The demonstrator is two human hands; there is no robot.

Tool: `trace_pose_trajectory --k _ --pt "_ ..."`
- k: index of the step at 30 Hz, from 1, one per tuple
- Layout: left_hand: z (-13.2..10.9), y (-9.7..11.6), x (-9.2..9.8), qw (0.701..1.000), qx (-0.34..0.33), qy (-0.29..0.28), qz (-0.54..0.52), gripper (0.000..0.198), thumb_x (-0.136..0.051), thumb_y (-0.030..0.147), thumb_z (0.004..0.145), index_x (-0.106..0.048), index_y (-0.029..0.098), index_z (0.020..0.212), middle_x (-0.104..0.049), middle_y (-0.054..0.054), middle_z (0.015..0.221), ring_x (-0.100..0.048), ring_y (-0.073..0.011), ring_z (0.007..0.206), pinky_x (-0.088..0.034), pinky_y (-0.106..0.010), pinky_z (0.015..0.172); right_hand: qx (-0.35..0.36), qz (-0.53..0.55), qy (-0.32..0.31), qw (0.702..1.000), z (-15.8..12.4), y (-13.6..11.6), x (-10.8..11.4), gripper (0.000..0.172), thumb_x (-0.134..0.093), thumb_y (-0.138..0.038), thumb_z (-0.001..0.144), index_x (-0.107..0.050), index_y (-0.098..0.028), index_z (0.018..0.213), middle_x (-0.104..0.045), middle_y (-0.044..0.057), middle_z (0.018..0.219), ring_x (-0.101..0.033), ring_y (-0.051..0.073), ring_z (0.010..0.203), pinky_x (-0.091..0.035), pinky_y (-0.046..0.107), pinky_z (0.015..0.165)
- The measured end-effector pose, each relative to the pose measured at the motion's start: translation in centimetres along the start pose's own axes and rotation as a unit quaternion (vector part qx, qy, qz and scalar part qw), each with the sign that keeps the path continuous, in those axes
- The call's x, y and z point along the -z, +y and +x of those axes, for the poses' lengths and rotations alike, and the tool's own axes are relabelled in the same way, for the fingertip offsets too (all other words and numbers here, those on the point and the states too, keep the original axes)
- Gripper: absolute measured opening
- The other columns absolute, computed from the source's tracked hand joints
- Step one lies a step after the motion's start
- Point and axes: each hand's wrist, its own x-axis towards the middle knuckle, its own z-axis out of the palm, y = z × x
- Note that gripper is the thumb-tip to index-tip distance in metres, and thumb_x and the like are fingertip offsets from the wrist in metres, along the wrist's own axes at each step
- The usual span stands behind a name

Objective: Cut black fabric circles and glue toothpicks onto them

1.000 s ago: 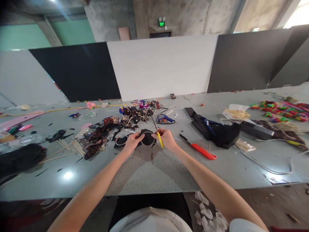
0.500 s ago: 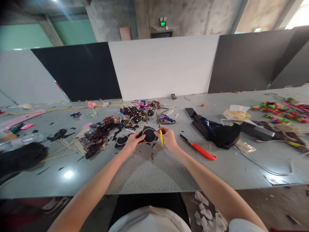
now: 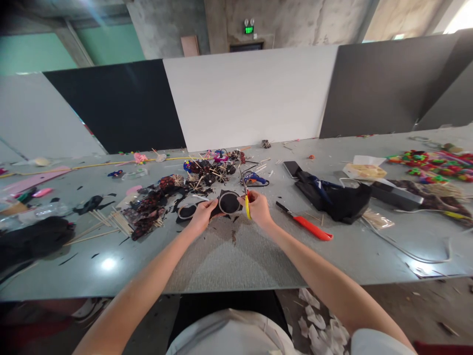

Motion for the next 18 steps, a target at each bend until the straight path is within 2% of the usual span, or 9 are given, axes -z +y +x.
trace_pose_trajectory --k 8,13,18 --pt "-0.43 0.16 -0.43 0.999 -0.045 0.002 0.000 0.037 -0.085 0.049 0.076 -0.080 0.014 0.089 -0.078 -0.009 0.096 -0.072 -0.0255 0.094 -0.062 -0.042 0.090 -0.008 0.010 0.016 1.000 -0.15 0.30 -0.10 0.042 -0.082 -0.056 0.072 -0.062 -0.019 0.078 -0.063 0.001 0.071 -0.052 0.015 0.064 -0.039 0.028 0.061" --pt "-0.55 0.32 -0.82 0.999 -0.003 0.009 -0.051 0.037 -0.090 0.045 0.071 -0.079 0.014 0.088 -0.079 -0.010 0.096 -0.073 -0.0269 0.095 -0.063 -0.042 0.088 -0.011 0.025 0.025 0.999 -0.18 0.31 -0.14 0.043 -0.083 -0.056 0.071 -0.063 -0.019 0.079 -0.063 0.001 0.072 -0.052 0.015 0.064 -0.039 0.028 0.061" --pt "-0.59 0.79 -0.83 0.993 0.044 0.035 -0.107 0.026 -0.088 0.035 0.076 -0.076 0.014 0.086 -0.079 -0.009 0.094 -0.075 -0.0232 0.087 -0.065 -0.040 0.087 -0.007 0.028 0.023 0.999 -0.22 0.34 -0.16 0.042 -0.083 -0.055 0.072 -0.061 -0.019 0.078 -0.062 0.001 0.071 -0.052 0.015 0.064 -0.040 0.028 0.061"
